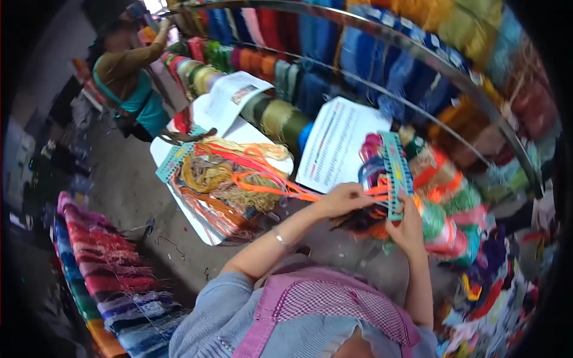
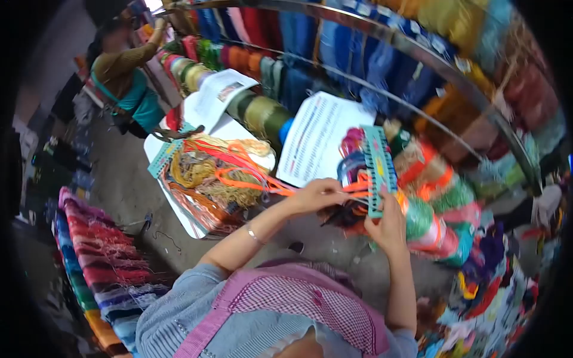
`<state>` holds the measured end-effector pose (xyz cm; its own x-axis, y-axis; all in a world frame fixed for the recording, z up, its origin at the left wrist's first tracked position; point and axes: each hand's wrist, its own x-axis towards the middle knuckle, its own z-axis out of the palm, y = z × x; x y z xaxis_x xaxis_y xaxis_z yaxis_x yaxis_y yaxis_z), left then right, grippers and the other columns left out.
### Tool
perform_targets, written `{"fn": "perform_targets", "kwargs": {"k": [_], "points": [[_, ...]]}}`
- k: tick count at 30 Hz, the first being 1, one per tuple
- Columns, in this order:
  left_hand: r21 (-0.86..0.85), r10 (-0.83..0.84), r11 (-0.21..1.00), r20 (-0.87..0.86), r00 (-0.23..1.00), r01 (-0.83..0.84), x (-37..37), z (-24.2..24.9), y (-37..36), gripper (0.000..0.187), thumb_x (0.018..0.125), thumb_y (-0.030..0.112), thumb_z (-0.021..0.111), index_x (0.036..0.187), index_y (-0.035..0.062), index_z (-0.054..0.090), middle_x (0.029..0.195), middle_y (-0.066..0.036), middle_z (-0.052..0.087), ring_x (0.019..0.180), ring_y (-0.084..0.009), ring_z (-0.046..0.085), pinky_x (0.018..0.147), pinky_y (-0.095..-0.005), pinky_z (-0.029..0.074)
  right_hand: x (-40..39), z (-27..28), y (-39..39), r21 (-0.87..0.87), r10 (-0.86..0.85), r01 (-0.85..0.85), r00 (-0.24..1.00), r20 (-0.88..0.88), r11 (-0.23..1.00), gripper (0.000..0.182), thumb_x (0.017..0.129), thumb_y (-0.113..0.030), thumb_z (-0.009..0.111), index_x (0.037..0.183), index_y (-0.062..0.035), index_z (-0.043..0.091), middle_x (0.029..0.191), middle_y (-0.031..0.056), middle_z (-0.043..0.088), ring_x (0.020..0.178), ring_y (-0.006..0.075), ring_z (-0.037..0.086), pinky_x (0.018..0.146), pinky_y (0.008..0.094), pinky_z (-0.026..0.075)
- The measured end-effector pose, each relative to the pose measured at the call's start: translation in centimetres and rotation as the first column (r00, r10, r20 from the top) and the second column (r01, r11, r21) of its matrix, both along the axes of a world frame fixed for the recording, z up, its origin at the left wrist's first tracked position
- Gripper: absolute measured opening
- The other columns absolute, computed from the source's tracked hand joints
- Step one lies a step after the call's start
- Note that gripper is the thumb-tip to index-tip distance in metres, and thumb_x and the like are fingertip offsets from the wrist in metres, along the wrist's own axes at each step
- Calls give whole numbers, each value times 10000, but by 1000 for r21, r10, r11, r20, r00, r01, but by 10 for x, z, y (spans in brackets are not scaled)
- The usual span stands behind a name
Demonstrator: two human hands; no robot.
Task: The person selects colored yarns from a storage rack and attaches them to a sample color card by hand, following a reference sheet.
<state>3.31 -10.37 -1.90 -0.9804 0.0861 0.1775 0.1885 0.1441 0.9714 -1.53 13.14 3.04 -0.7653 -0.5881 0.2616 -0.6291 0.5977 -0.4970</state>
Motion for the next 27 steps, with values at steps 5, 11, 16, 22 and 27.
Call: {"fn": "perform_targets", "kwargs": {"k": [5, 11, 16, 22, 27], "points": [[-77, 547, 817, 417, 726, -572, 55, 2, -170, 310, 919, 316, 561, 736, 69, 598, 639, 6, 513, 614, -78, 487, 555, -256, 408, 1, 0, 4, -18, -12, 13, 1000, 25, 1000, 512, 656, -60, 671, 1130, -11, 483, 873, 125, 507, 845, 334, 543, 765, 413, 460], [-489, 722, 438, -309, 619, -754, 20, -1, -226, 235, 810, 198, 662, 968, 24, 662, 906, -181, 678, 863, -323, 662, 736, -429, 519, -14, 3, -9, -179, -188, 164, 974, -128, 970, 587, 709, -143, 762, 1201, 4, 478, 1015, 162, 549, 991, 320, 513, 886, 407, 419], [-577, 605, 445, -370, 705, -685, -65, 5, -159, 543, 798, 288, 667, 1215, -41, 554, 989, -246, 636, 994, -403, 532, 873, -461, 442, -45, -21, -26, -137, -257, 234, 949, -185, 963, 749, 710, -115, 779, 1335, 33, 393, 1094, 189, 565, 1023, 296, 562, 908, 365, 442], [-596, 652, 566, -98, 752, -569, -98, 13, -144, 613, 731, 311, 718, 1242, 8, 568, 955, -99, 681, 1003, -342, 550, 868, -424, 429, -35, -1, -29, -342, -259, 333, 934, 246, 879, 653, 732, 26, 711, 1321, -15, 431, 1051, 112, 575, 924, 206, 553, 819, 316, 457], [-126, 453, 888, 85, 887, -442, -95, 15, -159, 361, 784, 198, 729, 1069, -9, 652, 769, -38, 638, 685, -125, 587, 632, -259, 462, -44, 6, 15, -523, -259, 391, 915, 310, 757, 477, 809, 67, 597, 1264, -2, 472, 1008, 93, 625, 878, 145, 602, 790, 260, 471]]}}
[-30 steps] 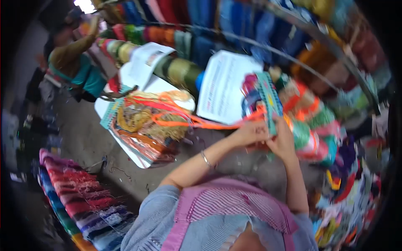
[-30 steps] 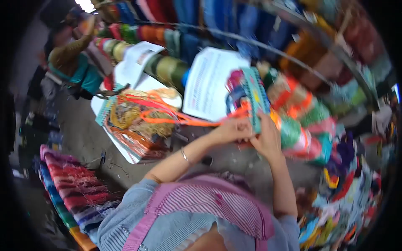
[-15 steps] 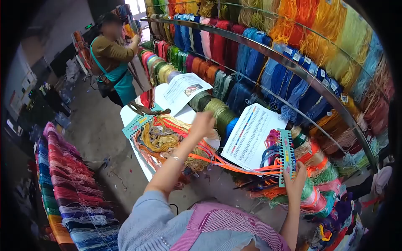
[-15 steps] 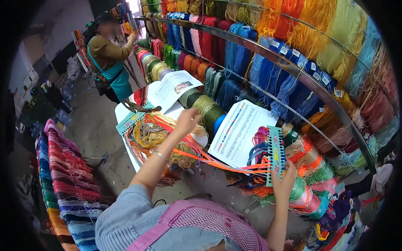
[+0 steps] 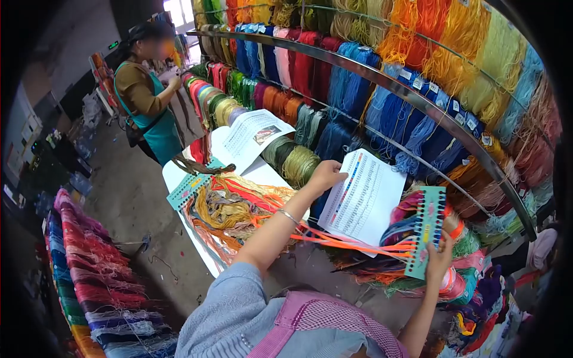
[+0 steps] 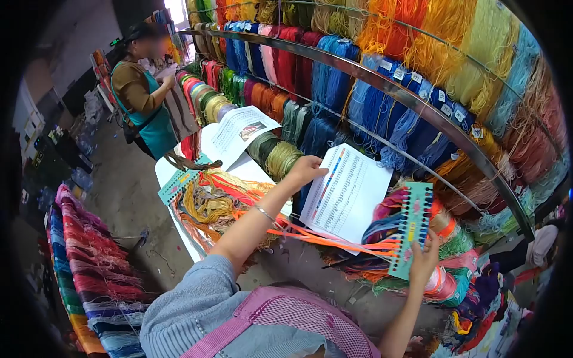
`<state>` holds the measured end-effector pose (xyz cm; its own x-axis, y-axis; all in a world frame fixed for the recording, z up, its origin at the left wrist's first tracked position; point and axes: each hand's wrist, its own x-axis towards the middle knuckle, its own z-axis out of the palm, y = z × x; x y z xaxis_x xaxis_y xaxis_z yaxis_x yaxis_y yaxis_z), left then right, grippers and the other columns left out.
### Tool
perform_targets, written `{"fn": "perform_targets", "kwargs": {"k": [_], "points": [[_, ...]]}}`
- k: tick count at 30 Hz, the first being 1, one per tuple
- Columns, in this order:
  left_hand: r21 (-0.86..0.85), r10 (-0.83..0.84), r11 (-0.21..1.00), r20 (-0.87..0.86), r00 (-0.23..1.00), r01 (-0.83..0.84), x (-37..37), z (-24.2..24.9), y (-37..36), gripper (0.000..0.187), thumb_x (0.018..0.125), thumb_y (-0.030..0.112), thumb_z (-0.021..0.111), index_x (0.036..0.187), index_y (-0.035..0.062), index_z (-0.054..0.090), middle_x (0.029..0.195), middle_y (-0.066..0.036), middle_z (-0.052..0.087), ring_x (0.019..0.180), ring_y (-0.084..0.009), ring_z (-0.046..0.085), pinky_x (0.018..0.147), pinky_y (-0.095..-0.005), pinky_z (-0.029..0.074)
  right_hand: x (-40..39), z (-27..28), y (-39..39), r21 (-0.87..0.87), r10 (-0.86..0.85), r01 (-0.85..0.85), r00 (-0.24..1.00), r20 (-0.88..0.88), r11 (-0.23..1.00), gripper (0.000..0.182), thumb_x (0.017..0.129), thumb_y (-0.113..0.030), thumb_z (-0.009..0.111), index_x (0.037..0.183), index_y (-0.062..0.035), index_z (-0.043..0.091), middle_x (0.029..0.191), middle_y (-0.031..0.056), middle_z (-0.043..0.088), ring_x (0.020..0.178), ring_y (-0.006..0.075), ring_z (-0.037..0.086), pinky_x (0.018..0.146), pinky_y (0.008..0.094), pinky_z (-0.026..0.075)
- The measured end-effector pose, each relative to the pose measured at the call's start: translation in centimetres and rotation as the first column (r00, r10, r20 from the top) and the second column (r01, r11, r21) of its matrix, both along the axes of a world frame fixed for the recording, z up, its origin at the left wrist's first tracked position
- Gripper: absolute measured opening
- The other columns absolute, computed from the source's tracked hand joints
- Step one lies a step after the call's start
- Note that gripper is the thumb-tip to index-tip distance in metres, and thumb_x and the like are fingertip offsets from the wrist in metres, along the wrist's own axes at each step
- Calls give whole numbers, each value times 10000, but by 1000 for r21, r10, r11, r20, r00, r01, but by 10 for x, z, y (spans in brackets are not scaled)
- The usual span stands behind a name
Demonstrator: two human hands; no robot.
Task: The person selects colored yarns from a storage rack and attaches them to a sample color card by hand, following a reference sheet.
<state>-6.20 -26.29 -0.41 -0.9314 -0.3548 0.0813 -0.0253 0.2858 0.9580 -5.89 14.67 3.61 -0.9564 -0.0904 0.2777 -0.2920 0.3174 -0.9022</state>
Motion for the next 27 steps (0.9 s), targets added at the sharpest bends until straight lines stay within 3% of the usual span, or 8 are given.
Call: {"fn": "perform_targets", "kwargs": {"k": [3, 5, 7, 9, 10, 17, 20, 27], "points": [[191, -23, 981, -111, 994, 44, 20, 30, -10, 147, 834, 135, 690, 839, -4, 639, 722, -1, 619, 662, -69, 552, 596, -238, 440, -14, -15, 33, -84, 23, -27, 998, -53, 996, 474, 801, 40, 628, 1248, 8, 475, 963, 79, 611, 862, 143, 600, 770, 252, 469], [232, 57, 973, -289, 956, 13, 39, 61, -12, 149, 852, 118, 676, 790, -5, 619, 706, 1, 611, 632, -57, 532, 562, -225, 422, -8, -6, 41, 480, -125, 39, 981, 149, 877, 506, 794, 25, 653, 1260, 20, 457, 965, 87, 608, 876, 149, 602, 762, 257, 467], [331, 63, 942, -356, 933, 63, 73, 110, -15, 106, 886, 121, 650, 846, 25, 627, 730, -1, 634, 608, -41, 538, 545, -193, 421, -11, -20, 44, 489, -87, 34, 993, 86, 872, 529, 786, -14, 684, 1264, 20, 460, 1046, 136, 600, 962, 208, 596, 823, 305, 457], [467, 131, 881, -395, 909, 76, 84, 122, -24, 157, 902, 172, 644, 828, 36, 619, 702, 2, 623, 555, -34, 517, 491, -172, 384, -1, -18, 32, 574, -17, 420, 817, -577, 703, 536, 777, -48, 703, 1260, 12, 479, 1136, 174, 565, 1056, 284, 560, 896, 357, 428], [503, 139, 862, -359, 923, 66, 84, 112, -29, 176, 900, 189, 649, 811, 40, 613, 685, 5, 615, 540, -38, 508, 483, -173, 379, 5, -10, 23, 574, -12, 416, 817, -577, 705, 536, 777, -48, 703, 1260, 12, 479, 1136, 174, 565, 1056, 284, 560, 896, 357, 428], [624, 119, 761, 132, 984, -176, 78, -16, -17, 266, 837, 185, 708, 635, 62, 588, 582, -15, 564, 462, -88, 479, 433, -248, 381, 52, 31, -68, 299, 356, -305, 925, -133, 904, 689, 660, -11, 776, 1283, -18, 484, 1276, 147, 499, 1142, 309, 509, 962, 385, 427], [601, 207, 770, 85, 975, -216, 70, -37, -7, 205, 828, 164, 704, 724, 23, 597, 648, -33, 598, 546, -106, 551, 500, -258, 438, 59, 40, -96, 723, 638, -306, 733, -237, 619, 722, 603, -100, 822, 1263, -84, 529, 1324, 150, 485, 1234, 361, 441, 975, 424, 433], [450, 252, 867, -21, 968, -216, 69, -37, -8, 212, 829, 164, 696, 851, -29, 611, 738, -48, 630, 648, -103, 590, 580, -243, 467, 38, 4, -107, 809, 731, -332, 662, -166, 485, 595, 659, -108, 775, 1219, -102, 572, 1333, 121, 491, 1262, 361, 406, 982, 457, 414]]}}
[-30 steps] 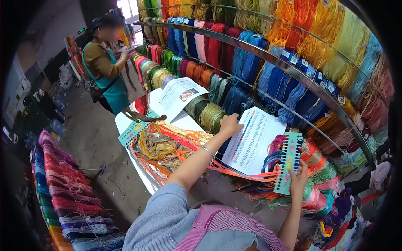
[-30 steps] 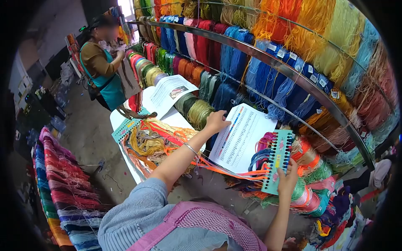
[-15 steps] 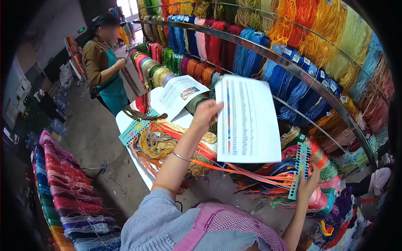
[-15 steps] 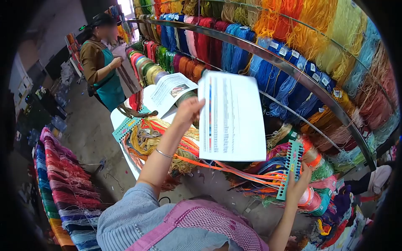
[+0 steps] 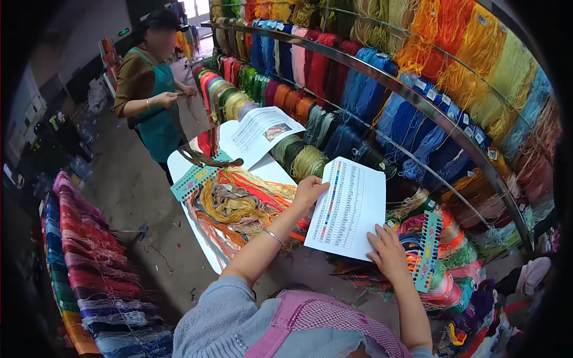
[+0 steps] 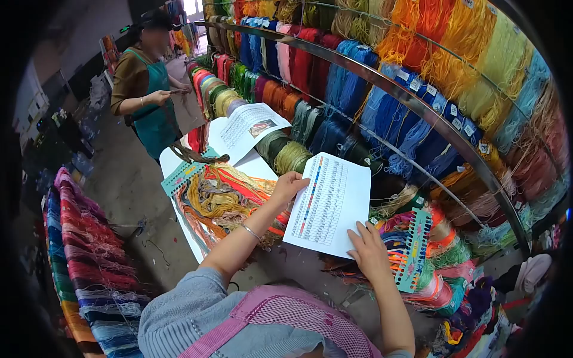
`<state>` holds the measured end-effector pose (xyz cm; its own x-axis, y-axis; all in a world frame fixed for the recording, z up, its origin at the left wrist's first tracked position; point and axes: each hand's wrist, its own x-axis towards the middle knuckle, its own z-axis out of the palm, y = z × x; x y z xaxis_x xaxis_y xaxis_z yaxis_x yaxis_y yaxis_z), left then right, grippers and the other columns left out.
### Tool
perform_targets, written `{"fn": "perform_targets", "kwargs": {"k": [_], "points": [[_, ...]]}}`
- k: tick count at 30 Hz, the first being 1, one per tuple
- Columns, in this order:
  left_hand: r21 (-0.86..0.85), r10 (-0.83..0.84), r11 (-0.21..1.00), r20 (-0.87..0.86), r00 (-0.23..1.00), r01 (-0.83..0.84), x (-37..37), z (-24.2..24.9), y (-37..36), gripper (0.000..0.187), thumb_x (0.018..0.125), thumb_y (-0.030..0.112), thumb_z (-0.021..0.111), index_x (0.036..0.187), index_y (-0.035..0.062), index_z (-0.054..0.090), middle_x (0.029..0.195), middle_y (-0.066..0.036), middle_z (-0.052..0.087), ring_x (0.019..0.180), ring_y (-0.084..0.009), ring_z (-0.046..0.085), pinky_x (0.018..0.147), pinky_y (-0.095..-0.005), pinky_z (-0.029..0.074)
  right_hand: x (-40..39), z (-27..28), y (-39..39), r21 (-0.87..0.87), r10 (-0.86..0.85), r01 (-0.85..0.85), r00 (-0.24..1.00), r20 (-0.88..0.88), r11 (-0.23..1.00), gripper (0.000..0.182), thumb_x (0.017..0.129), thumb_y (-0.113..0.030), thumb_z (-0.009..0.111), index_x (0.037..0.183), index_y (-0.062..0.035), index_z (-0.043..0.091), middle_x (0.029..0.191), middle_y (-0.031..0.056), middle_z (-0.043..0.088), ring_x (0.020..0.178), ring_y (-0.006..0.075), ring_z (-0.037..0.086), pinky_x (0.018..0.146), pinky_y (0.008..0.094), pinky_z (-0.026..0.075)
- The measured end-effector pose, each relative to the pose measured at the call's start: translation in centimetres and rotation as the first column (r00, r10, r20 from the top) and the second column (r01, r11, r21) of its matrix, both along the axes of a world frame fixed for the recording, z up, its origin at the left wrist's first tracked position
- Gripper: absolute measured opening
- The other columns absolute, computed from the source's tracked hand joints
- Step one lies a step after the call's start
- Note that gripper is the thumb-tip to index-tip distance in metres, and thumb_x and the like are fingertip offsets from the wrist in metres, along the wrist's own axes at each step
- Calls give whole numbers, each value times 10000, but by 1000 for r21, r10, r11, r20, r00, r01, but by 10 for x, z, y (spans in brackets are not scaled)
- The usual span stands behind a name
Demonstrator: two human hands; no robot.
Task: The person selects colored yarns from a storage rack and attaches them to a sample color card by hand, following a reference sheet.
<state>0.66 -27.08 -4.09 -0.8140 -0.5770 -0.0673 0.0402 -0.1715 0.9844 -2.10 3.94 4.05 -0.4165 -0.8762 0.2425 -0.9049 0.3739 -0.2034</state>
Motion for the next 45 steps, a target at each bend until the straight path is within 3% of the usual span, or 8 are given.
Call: {"fn": "perform_targets", "kwargs": {"k": [16, 19, 23, 28, 30, 32, 34, 45], "points": [[190, -280, 939, -68, 958, 288, 58, 11, 42, 407, 801, -64, 598, 1191, -37, 484, 1072, -120, 639, 933, -181, 630, 822, -318, 516, 18, 19, -7, -124, 93, -79, 989, 112, 989, 447, 737, -101, 708, 1163, -31, 590, 1235, 127, 572, 1147, 326, 510, 953, 419, 412], [16, -250, 968, -40, 967, 251, 55, 12, 35, 550, 763, -95, 563, 1291, -6, 437, 1088, -104, 630, 983, -182, 615, 877, -315, 484, 62, 102, -19, -395, 415, -212, 727, 547, 894, 332, 853, -165, 644, 1150, -20, 624, 1184, 127, 622, 1087, 309, 573, 919, 431, 445], [174, -314, 929, -96, 944, 327, 55, 27, 32, 594, 775, -114, 543, 1342, -19, 395, 1165, -129, 598, 1014, -201, 611, 866, -314, 493, 93, 165, -18, -748, 905, -513, 192, 380, 422, 357, 939, -192, 517, 1218, 18, 593, 1233, 149, 599, 1078, 317, 580, 930, 414, 431], [362, -298, 876, -108, 948, 317, 63, 38, 32, 526, 794, -118, 542, 1299, -34, 422, 1166, -154, 593, 1010, -215, 624, 876, -336, 518, 100, 150, -17, -845, 942, -424, 72, 328, 326, 351, 944, -157, 504, 1226, 36, 582, 1219, 164, 600, 1044, 313, 593, 893, 409, 447], [396, -336, 844, -137, 932, 362, 66, 37, 29, 518, 799, -118, 547, 1295, -30, 428, 1161, -152, 596, 996, -215, 632, 854, -329, 532, 97, 141, -15, -820, 885, -346, 80, 458, 456, 322, 898, -128, 566, 1180, 20, 608, 1191, 146, 612, 1019, 284, 599, 829, 380, 472], [412, -317, 845, -126, 940, 341, 69, 36, 30, 527, 793, -120, 556, 1296, -25, 430, 1147, -146, 603, 983, -211, 637, 844, -321, 537, 97, 130, -6, -533, 633, -440, 731, 256, 723, 315, 800, -98, 655, 1098, 3, 635, 1113, 111, 634, 928, 250, 607, 761, 343, 486], [423, -312, 843, -123, 942, 334, 71, 36, 33, 516, 783, -122, 569, 1274, -24, 443, 1122, -137, 614, 965, -207, 642, 830, -319, 545, 81, 107, -14, -252, 251, -240, 968, 12, 938, 326, 707, -77, 704, 1020, -12, 645, 1021, 76, 632, 876, 230, 582, 727, 310, 481], [374, -306, 866, -132, 943, 333, 70, 33, 43, 408, 865, -40, 569, 1257, -34, 456, 1090, -139, 635, 917, -192, 659, 796, -314, 560, 53, 38, -5, -59, 101, -107, 991, -93, 993, 269, 680, -47, 627, 946, -8, 643, 870, 66, 595, 810, 222, 567, 668, 340, 495]]}}
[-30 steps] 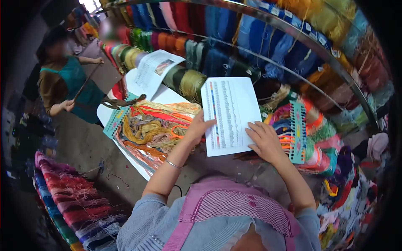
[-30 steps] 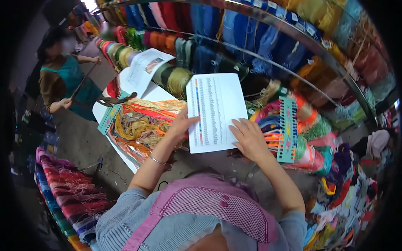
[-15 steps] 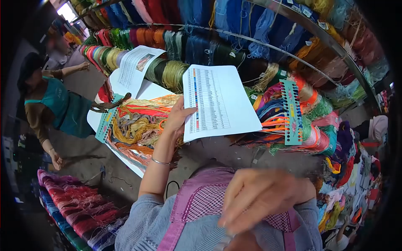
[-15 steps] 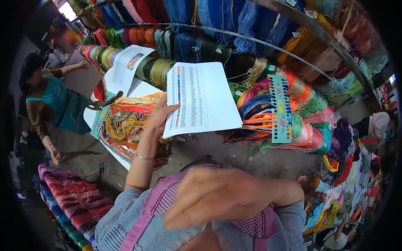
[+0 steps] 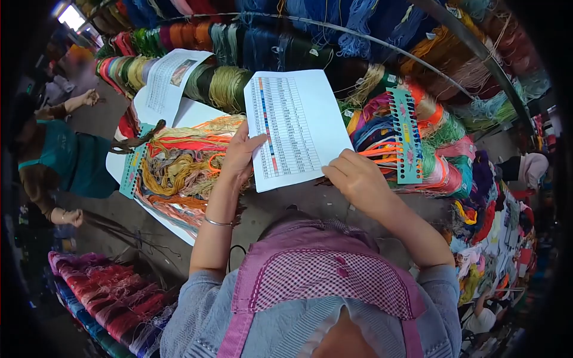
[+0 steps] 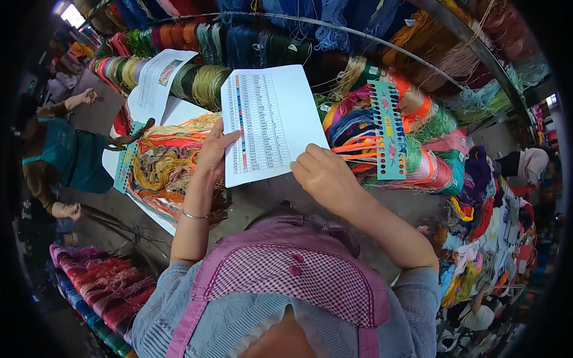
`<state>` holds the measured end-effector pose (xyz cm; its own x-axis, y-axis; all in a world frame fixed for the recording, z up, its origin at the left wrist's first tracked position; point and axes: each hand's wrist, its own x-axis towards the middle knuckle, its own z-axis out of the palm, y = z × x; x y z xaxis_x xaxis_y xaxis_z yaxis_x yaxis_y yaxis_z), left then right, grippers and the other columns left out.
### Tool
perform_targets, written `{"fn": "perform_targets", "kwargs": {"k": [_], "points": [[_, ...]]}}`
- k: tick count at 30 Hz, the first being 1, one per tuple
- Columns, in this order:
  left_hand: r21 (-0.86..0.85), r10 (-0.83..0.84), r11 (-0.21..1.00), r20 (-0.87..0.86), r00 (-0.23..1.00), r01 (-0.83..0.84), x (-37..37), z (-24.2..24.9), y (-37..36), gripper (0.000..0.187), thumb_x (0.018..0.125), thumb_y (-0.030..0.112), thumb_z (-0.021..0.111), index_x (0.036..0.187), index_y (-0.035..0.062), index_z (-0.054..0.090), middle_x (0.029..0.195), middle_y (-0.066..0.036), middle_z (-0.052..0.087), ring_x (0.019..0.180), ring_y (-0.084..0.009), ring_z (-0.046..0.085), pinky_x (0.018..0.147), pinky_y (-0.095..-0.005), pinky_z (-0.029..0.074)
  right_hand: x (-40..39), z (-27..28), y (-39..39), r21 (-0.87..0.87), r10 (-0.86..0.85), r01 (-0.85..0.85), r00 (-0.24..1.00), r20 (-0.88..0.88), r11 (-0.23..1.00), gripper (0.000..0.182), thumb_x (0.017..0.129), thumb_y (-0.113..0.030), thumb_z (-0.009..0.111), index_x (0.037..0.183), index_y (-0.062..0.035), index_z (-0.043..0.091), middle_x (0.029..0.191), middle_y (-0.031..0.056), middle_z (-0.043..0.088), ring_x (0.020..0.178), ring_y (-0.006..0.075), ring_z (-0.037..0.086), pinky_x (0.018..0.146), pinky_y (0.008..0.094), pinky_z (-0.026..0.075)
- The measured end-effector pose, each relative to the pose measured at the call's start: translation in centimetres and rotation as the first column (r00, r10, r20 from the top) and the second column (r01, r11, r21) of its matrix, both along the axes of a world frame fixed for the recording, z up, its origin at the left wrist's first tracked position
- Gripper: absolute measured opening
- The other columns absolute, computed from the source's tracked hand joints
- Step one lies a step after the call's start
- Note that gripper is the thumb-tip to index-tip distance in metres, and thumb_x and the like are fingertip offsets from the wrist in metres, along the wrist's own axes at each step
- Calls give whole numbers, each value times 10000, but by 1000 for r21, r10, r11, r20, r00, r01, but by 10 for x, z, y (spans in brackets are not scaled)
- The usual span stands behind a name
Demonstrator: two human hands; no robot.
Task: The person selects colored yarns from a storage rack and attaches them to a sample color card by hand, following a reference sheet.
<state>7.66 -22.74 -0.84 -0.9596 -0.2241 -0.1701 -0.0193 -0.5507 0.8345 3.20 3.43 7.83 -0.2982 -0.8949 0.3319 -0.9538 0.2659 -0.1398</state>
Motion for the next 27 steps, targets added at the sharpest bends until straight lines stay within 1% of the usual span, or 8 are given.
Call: {"fn": "perform_targets", "kwargs": {"k": [3, 6, 14, 17, 20, 23, 25, 27], "points": [[19, 56, 998, 126, 990, -59, -3, 2, 4, 288, 989, 154, 467, 1216, -21, 492, 1064, -122, 636, 886, -160, 653, 760, -299, 554, -6, -11, 3, -19, -12, 13, 998, 58, 1000, 185, 682, -54, 661, 863, -25, 639, 807, 68, 588, 778, 231, 571, 652, 343, 493], [38, 54, 997, 211, 976, -63, -4, 4, 2, 324, 997, 224, 453, 1230, 0, 481, 1094, -90, 613, 951, -158, 619, 814, -327, 525, -9, -14, 1, -71, -31, 40, 992, 123, 997, 126, 702, -76, 697, 802, -35, 631, 757, 74, 581, 735, 244, 573, 642, 351, 488], [106, 99, 987, 190, 977, -121, -8, -8, 0, 366, 1009, 280, 427, 1243, 5, 484, 1161, -113, 584, 1021, -203, 593, 896, -363, 492, -14, -6, 0, 5, -83, 85, 949, 305, 996, 160, 746, -166, 727, 767, -37, 634, 728, 88, 592, 706, 261, 586, 629, 369, 476], [152, 95, 981, 162, 982, -120, -9, -2, 2, 432, 1023, 327, 384, 1280, -11, 462, 1194, -128, 582, 1048, -211, 595, 906, -373, 494, -23, -1, 0, -119, 57, -11, 917, 396, 993, 167, 749, -166, 716, 746, -31, 619, 743, 99, 610, 730, 270, 600, 653, 393, 483], [148, 102, 981, 154, 983, -125, -13, -9, -1, 435, 1019, 333, 381, 1278, -4, 473, 1178, -135, 595, 1027, -210, 606, 901, -363, 498, -34, 34, 4, -4, -160, 178, 896, 414, 984, 112, 753, -150, 713, 764, -59, 650, 751, 94, 631, 719, 289, 608, 641, 383, 483], [200, 78, 977, -34, 996, -70, -20, -3, -8, 421, 968, 256, 445, 1294, -9, 460, 1188, -123, 590, 1026, -199, 597, 895, -322, 484, -57, 65, -1, -349, -181, 192, 981, 66, 917, 103, 763, -110, 694, 781, -44, 617, 772, 82, 619, 718, 270, 594, 632, 376, 457], [-82, 98, 991, -99, 990, -106, -31, -8, -21, 472, 902, 205, 506, 1323, 1, 444, 1177, -108, 594, 1047, -185, 583, 912, -305, 459, -65, 106, -7, -391, -254, 156, 943, -213, 907, 86, 769, -74, 671, 824, -51, 610, 789, 66, 616, 754, 253, 588, 672, 361, 434], [-329, 120, 933, -100, 988, -147, -40, 18, -17, 534, 827, 73, 573, 1339, 15, 430, 1156, -96, 597, 1050, -162, 566, 911, -287, 436, -70, 132, -13, -416, -258, 104, 908, -331, 903, 91, 772, -52, 653, 848, -69, 606, 790, 54, 614, 776, 240, 582, 705, 356, 415]]}}
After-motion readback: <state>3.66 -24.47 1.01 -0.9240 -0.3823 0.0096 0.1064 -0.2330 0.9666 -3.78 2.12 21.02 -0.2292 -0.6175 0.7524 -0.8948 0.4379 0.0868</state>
